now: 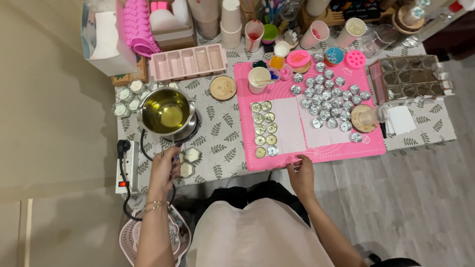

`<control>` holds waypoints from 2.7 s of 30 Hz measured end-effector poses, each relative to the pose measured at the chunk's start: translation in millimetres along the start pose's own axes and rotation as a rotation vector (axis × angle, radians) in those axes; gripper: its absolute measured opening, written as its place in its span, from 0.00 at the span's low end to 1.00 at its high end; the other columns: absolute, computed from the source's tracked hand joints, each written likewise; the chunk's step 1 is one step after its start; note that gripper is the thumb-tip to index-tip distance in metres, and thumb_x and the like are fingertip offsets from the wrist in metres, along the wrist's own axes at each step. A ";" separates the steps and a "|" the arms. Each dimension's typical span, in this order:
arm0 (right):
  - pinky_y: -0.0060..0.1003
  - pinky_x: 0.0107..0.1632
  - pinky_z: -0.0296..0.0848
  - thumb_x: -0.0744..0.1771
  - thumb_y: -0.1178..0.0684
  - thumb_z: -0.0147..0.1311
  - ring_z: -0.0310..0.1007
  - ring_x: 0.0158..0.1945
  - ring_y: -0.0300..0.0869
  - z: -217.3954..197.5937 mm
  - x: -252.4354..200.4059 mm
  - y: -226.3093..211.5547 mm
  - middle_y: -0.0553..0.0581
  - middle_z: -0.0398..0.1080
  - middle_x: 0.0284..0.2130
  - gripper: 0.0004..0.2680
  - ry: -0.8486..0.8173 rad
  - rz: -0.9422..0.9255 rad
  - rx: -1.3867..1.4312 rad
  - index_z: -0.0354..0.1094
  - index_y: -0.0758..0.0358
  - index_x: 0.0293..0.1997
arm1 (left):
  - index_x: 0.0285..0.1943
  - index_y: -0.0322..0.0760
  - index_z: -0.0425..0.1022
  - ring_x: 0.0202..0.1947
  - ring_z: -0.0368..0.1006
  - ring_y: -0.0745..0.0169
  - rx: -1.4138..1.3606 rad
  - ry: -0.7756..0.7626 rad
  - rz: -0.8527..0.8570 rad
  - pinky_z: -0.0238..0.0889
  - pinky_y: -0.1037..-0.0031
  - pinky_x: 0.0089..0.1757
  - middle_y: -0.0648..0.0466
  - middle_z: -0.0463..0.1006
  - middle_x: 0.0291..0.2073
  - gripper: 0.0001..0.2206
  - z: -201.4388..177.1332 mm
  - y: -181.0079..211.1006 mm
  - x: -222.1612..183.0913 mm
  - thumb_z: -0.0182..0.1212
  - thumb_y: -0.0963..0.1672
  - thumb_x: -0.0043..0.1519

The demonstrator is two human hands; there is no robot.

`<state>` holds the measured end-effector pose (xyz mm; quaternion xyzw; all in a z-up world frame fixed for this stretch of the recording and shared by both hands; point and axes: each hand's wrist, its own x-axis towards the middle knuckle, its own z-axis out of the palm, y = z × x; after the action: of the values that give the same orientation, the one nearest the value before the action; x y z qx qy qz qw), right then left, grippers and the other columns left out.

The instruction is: Measure the temperature of melted wax and prepare candle containers for pouring.

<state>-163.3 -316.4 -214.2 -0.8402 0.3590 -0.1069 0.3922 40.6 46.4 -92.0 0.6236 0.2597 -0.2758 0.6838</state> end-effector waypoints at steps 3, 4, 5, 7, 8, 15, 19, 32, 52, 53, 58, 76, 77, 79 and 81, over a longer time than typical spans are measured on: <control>0.41 0.40 0.74 0.66 0.55 0.59 0.73 0.34 0.44 -13.6 -0.7 2.6 0.59 0.70 0.38 0.13 0.012 0.079 -0.021 0.66 0.69 0.54 | 0.26 0.37 0.66 0.12 0.49 0.71 0.009 0.014 0.017 0.41 0.75 0.18 0.59 0.60 0.16 0.12 8.0 -4.0 -5.7 0.59 0.45 0.62; 0.41 0.40 0.73 0.67 0.55 0.57 0.73 0.34 0.45 -18.9 -1.0 2.1 0.59 0.71 0.38 0.12 -0.002 0.135 -0.004 0.67 0.69 0.53 | 0.26 0.36 0.66 0.12 0.49 0.71 0.005 0.008 0.027 0.41 0.75 0.18 0.59 0.59 0.16 0.12 10.8 -5.7 -9.5 0.59 0.44 0.62; 0.41 0.40 0.73 0.67 0.55 0.54 0.73 0.34 0.45 -24.5 -1.4 1.8 0.59 0.72 0.38 0.11 -0.017 0.191 0.014 0.68 0.69 0.53 | 0.25 0.36 0.65 0.11 0.49 0.71 0.000 0.002 0.037 0.41 0.74 0.17 0.58 0.59 0.16 0.13 13.7 -7.6 -13.5 0.58 0.44 0.62; 0.40 0.41 0.73 0.68 0.54 0.53 0.74 0.35 0.44 -25.8 -1.0 26.5 0.59 0.73 0.38 0.10 0.009 0.194 0.027 0.69 0.69 0.51 | 0.25 0.36 0.64 0.11 0.49 0.71 0.006 -0.008 0.040 0.40 0.74 0.17 0.59 0.58 0.15 0.13 27.3 -0.3 -31.6 0.58 0.44 0.62; 0.39 0.41 0.73 0.68 0.53 0.53 0.74 0.36 0.43 -25.5 -0.4 38.5 0.59 0.73 0.38 0.10 0.028 0.192 0.038 0.70 0.69 0.50 | 0.25 0.36 0.63 0.11 0.48 0.70 0.006 -0.011 0.044 0.40 0.74 0.17 0.59 0.58 0.15 0.14 34.2 4.3 -40.5 0.58 0.44 0.62; 0.37 0.40 0.73 0.71 0.49 0.42 0.74 0.34 0.41 -66.0 0.2 30.9 0.57 0.73 0.36 0.12 0.119 0.426 0.358 0.66 0.68 0.52 | 0.24 0.36 0.64 0.10 0.47 0.70 0.096 -0.074 -0.006 0.38 0.74 0.15 0.59 0.57 0.13 0.13 96.2 23.0 -92.4 0.57 0.43 0.62; 0.37 0.39 0.73 0.73 0.48 0.35 0.71 0.32 0.40 -103.9 8.9 40.4 0.58 0.73 0.34 0.14 0.180 0.437 0.467 0.66 0.68 0.52 | 0.23 0.34 0.62 0.08 0.47 0.69 0.168 -0.130 -0.042 0.38 0.72 0.14 0.57 0.56 0.12 0.14 156.6 22.4 -109.2 0.57 0.43 0.62; 0.36 0.37 0.72 0.71 0.51 0.39 0.73 0.30 0.40 -187.9 26.2 171.9 0.57 0.73 0.32 0.13 0.315 0.573 0.555 0.67 0.69 0.52 | 0.24 0.33 0.67 0.07 0.47 0.72 0.286 -0.401 0.026 0.39 0.75 0.14 0.60 0.56 0.12 0.12 361.8 -51.4 -87.4 0.60 0.43 0.61; 0.35 0.37 0.72 0.72 0.49 0.42 0.72 0.29 0.39 -205.9 0.3 254.2 0.55 0.72 0.28 0.12 0.387 0.723 0.638 0.70 0.67 0.47 | 0.22 0.32 0.67 0.09 0.54 0.70 0.541 -0.441 0.129 0.45 0.74 0.14 0.58 0.62 0.13 0.15 472.2 -110.7 -51.3 0.62 0.44 0.61; 0.34 0.37 0.72 0.72 0.49 0.42 0.71 0.29 0.39 -206.6 -1.1 255.5 0.55 0.72 0.28 0.12 0.392 0.723 0.639 0.70 0.67 0.47 | 0.22 0.32 0.68 0.09 0.55 0.70 0.558 -0.427 0.138 0.46 0.74 0.14 0.58 0.63 0.14 0.15 474.4 -111.0 -51.9 0.61 0.44 0.61; 0.34 0.37 0.72 0.72 0.49 0.43 0.72 0.29 0.39 -211.6 -4.1 251.7 0.55 0.71 0.27 0.12 0.406 0.732 0.689 0.70 0.68 0.46 | 0.23 0.33 0.69 0.10 0.57 0.70 0.610 -0.403 0.166 0.48 0.74 0.14 0.58 0.64 0.14 0.14 480.4 -112.0 -52.6 0.61 0.44 0.61; 0.34 0.36 0.72 0.72 0.49 0.41 0.71 0.29 0.38 -194.6 -8.2 264.3 0.54 0.71 0.26 0.13 0.427 0.739 0.769 0.71 0.69 0.44 | 0.19 0.30 0.69 0.11 0.58 0.71 0.865 -0.372 0.406 0.54 0.74 0.19 0.57 0.66 0.11 0.17 494.8 -117.5 -53.4 0.59 0.44 0.60; 0.34 0.36 0.72 0.72 0.49 0.41 0.71 0.29 0.39 -193.8 -8.4 266.8 0.54 0.71 0.26 0.13 0.420 0.759 0.778 0.71 0.68 0.43 | 0.19 0.30 0.68 0.12 0.58 0.71 0.885 -0.370 0.427 0.54 0.74 0.20 0.57 0.65 0.11 0.17 495.6 -117.6 -54.3 0.59 0.44 0.60; 0.34 0.36 0.72 0.72 0.49 0.41 0.71 0.29 0.39 -197.2 -8.2 264.9 0.54 0.71 0.26 0.13 0.425 0.760 0.771 0.71 0.68 0.44 | 0.19 0.29 0.68 0.12 0.58 0.71 0.898 -0.370 0.433 0.54 0.74 0.20 0.56 0.65 0.11 0.17 496.8 -119.1 -54.1 0.59 0.44 0.60; 0.34 0.36 0.72 0.72 0.49 0.42 0.71 0.28 0.38 -197.0 -9.7 266.0 0.54 0.71 0.26 0.13 0.427 0.763 0.764 0.71 0.68 0.44 | 0.19 0.29 0.68 0.12 0.58 0.71 0.913 -0.368 0.439 0.54 0.73 0.21 0.56 0.66 0.10 0.17 497.2 -119.1 -55.5 0.59 0.44 0.61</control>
<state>-399.3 -540.1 -277.0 -0.4100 0.6436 -0.2472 0.5971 -76.9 -454.2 -94.1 0.8382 -0.1471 -0.3162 0.4192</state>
